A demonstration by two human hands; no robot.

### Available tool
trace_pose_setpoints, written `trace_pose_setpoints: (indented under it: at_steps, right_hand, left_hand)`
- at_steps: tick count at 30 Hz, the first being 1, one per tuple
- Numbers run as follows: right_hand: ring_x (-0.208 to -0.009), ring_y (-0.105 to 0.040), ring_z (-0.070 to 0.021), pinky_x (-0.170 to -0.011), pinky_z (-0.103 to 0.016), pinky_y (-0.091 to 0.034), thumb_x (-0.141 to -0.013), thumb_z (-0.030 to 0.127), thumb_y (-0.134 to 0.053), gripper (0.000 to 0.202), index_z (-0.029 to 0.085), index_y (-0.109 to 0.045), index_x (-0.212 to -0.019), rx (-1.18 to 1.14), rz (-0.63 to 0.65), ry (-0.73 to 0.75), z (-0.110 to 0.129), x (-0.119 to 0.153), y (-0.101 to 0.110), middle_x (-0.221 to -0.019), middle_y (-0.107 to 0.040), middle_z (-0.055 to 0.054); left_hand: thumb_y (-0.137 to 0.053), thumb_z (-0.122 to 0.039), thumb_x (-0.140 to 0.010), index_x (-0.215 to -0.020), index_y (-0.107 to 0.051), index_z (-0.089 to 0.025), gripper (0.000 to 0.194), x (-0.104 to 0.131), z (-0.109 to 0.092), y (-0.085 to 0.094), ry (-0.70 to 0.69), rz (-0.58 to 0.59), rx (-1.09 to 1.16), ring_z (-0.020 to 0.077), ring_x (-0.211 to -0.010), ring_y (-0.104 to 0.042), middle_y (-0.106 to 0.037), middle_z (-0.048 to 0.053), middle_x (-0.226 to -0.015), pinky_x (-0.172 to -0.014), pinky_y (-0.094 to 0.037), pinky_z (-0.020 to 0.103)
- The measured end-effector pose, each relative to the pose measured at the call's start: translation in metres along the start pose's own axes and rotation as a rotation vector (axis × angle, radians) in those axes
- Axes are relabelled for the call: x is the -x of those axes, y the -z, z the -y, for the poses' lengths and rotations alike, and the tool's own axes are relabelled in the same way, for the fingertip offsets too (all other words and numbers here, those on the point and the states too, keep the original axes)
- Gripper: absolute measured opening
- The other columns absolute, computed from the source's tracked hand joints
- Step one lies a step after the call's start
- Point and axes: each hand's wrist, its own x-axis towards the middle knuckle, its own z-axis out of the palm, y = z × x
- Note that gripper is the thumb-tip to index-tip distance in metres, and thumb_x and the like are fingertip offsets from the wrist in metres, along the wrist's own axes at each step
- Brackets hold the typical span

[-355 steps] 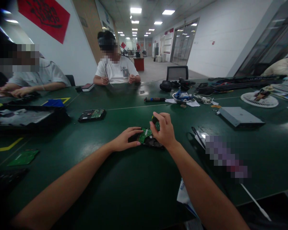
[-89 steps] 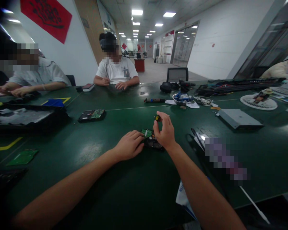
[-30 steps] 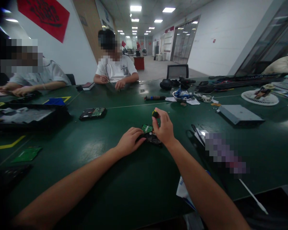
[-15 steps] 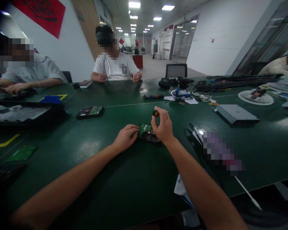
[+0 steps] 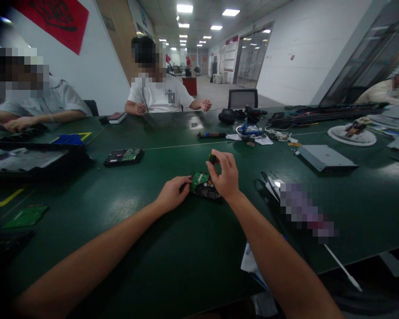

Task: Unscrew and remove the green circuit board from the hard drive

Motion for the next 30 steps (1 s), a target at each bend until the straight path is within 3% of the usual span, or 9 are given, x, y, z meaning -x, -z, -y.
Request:
trace_pose_setpoints:
  at_steps: [6,12,17,23,30]
  right_hand:
    - [-0.102,-0.068,-0.0245,-0.089,-0.046,-0.061,-0.096,0.020,-0.058,0.049,0.027,-0.047,-0.144,-0.025,0.002,-0.030,-0.0020,0.0012,-0.0028,-0.127,-0.063,-0.012]
    - [-0.103,-0.065,-0.0256,-0.088,-0.046,-0.062,-0.093,0.025,-0.065,0.048,0.029,-0.053,-0.139,-0.004,0.020,-0.011,0.0006,0.0001,-0.0023,-0.119,-0.063,-0.010]
    - [-0.105,-0.067,-0.0249,-0.091,-0.046,-0.061,-0.096,0.023,-0.057,0.049,0.027,-0.046,-0.144,-0.079,0.047,-0.052,0.0012,0.0012,-0.0021,-0.132,-0.060,-0.012]
    - [-0.095,-0.065,-0.0232,-0.085,-0.045,-0.062,-0.092,0.027,-0.066,0.048,0.028,-0.052,-0.138,-0.025,0.055,-0.030,0.0022,0.0000,-0.0008,-0.116,-0.063,-0.008]
    - [-0.099,-0.068,-0.0235,-0.088,-0.046,-0.062,-0.095,0.024,-0.060,0.050,0.026,-0.046,-0.143,-0.072,0.034,-0.060,0.0000,0.0024,-0.0031,-0.127,-0.063,-0.011]
  left_hand:
    - [-0.056,-0.021,-0.095,-0.115,-0.069,-0.019,0.024,-0.0005,0.0012,0.0005,-0.003,0.008,0.007,0.0248,-0.113,-0.068,-0.072,0.010,-0.124,-0.102,-0.057,0.044]
    - [-0.056,-0.021,-0.094,-0.114,-0.070,-0.019,0.024,0.0000,0.0022,-0.0001,0.008,-0.002,0.006,0.0245,-0.114,-0.069,-0.073,0.010,-0.123,-0.104,-0.055,0.044]
    - [-0.056,-0.022,-0.095,-0.115,-0.070,-0.020,0.025,0.0014,0.0041,-0.0009,0.003,0.012,-0.010,0.0244,-0.115,-0.069,-0.072,0.009,-0.125,-0.104,-0.056,0.044]
    - [-0.052,-0.020,-0.097,-0.118,-0.070,-0.022,0.028,0.0020,0.0063,-0.0024,-0.048,0.001,0.005,0.0234,-0.119,-0.067,-0.071,0.008,-0.127,-0.105,-0.055,0.044]
    - [-0.051,-0.014,-0.095,-0.121,-0.071,-0.022,0.034,0.0008,0.0024,0.0002,-0.080,0.029,-0.015,0.0243,-0.124,-0.064,-0.069,0.010,-0.133,-0.107,-0.054,0.047]
